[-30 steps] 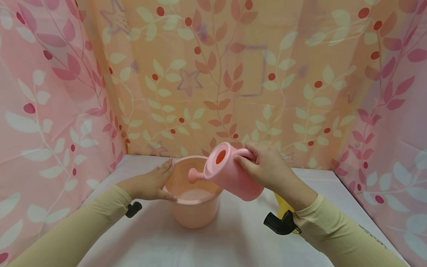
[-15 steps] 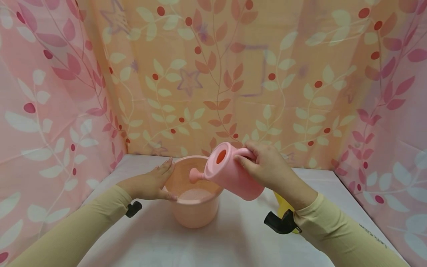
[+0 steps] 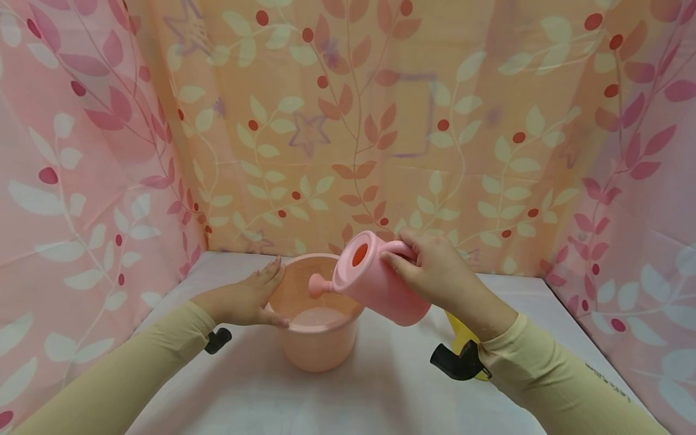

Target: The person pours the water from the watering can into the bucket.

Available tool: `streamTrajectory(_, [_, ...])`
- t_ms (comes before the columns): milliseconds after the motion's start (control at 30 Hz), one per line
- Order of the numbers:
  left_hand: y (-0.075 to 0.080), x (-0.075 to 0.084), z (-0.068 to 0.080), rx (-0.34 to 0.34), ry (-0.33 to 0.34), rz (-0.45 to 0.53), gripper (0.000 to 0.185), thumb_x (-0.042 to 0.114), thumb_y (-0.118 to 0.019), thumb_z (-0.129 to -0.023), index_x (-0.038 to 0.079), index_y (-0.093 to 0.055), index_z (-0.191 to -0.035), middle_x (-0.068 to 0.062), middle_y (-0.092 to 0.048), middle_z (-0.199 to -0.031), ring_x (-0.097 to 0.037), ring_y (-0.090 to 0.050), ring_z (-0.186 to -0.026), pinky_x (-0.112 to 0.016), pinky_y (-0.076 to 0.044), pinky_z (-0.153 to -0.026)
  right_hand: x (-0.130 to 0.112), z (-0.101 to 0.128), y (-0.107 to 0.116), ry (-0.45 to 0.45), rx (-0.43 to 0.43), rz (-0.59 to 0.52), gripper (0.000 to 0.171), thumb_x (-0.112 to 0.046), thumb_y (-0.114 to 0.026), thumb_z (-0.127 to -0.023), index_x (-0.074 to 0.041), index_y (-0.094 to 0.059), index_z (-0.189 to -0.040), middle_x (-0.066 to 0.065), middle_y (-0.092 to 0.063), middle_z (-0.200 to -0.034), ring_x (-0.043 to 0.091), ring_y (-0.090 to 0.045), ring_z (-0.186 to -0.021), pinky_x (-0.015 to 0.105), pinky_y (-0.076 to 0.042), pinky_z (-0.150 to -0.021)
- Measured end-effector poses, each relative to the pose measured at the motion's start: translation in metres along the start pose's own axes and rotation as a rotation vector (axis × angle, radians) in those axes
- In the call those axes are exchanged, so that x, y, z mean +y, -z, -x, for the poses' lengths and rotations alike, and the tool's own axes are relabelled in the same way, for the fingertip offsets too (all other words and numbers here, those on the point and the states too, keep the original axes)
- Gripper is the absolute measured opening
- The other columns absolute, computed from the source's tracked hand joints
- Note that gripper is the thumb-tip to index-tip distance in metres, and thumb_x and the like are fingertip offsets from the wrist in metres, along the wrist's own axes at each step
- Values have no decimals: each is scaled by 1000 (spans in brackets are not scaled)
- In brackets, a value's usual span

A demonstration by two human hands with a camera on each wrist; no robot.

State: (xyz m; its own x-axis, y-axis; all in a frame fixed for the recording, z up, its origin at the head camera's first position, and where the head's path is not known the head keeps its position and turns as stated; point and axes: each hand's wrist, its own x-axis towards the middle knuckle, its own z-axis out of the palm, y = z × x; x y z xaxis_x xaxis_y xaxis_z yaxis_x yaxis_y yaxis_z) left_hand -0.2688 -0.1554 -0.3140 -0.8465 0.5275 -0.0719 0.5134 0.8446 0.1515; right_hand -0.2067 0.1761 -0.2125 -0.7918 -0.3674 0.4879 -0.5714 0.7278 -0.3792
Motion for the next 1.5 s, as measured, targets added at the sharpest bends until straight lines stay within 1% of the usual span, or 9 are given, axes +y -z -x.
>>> streamTrajectory(233, [0, -1, 1, 5, -5, 14, 122, 81, -48, -65, -3, -9, -145, -21, 2, -151, -30, 3, -139, -47, -10, -110, 0, 0, 0, -4, -13, -5, 14, -26, -67, -84, -13, -62, -86, -3, -59, -71, 17, -53, -68, 27, -50, -57])
streamTrajectory(500, [0, 0, 1, 9, -7, 18, 121, 79, -49, -66, -4, -9, -145, -22, 1, -151, -31, 2, -139, -48, -11, -110, -1, 0, 1, -4, -13, -10, 14, -26, -67, -84, -13, -61, -84, -2, -59, -70, 17, -53, -67, 27, -49, -56])
streamTrajectory(800, [0, -1, 0, -1, 13, 12, 123, 81, -48, -65, -2, -7, -145, -20, 3, -151, -28, 4, -139, -45, -9, -111, -1, 0, 1, -1, -13, -14, 14, -26, -67, -84, -13, -61, -84, -3, -59, -70, 17, -53, -68, 27, -49, -57])
streamTrajectory(1100, [0, -1, 0, 7, -11, 13, 121, 80, -48, -66, -4, -9, -144, -22, 1, -150, -30, 4, -139, -47, -10, -110, -1, -1, 1, 1, -11, -7, 14, -25, -67, -84, -13, -61, -83, -2, -58, -69, 17, -52, -66, 27, -49, -55])
streamTrajectory(1267, [0, -1, 0, 1, -12, -2, 121, 81, -46, -66, -3, -8, -145, -22, 2, -151, -31, 3, -139, -46, -11, -110, 0, -1, 1, 16, 1, 4, 13, -24, -68, -83, -13, -61, -82, -2, -56, -68, 17, -51, -65, 26, -48, -54])
streamTrajectory(1500, [0, 0, 0, -4, -12, 6, 121, 81, -47, -67, -4, -8, -144, -22, 2, -150, -32, 3, -139, -48, -11, -110, 0, -1, 0, 17, 2, 6, 14, -25, -68, -83, -14, -61, -82, -2, -56, -68, 16, -51, -65, 26, -48, -54])
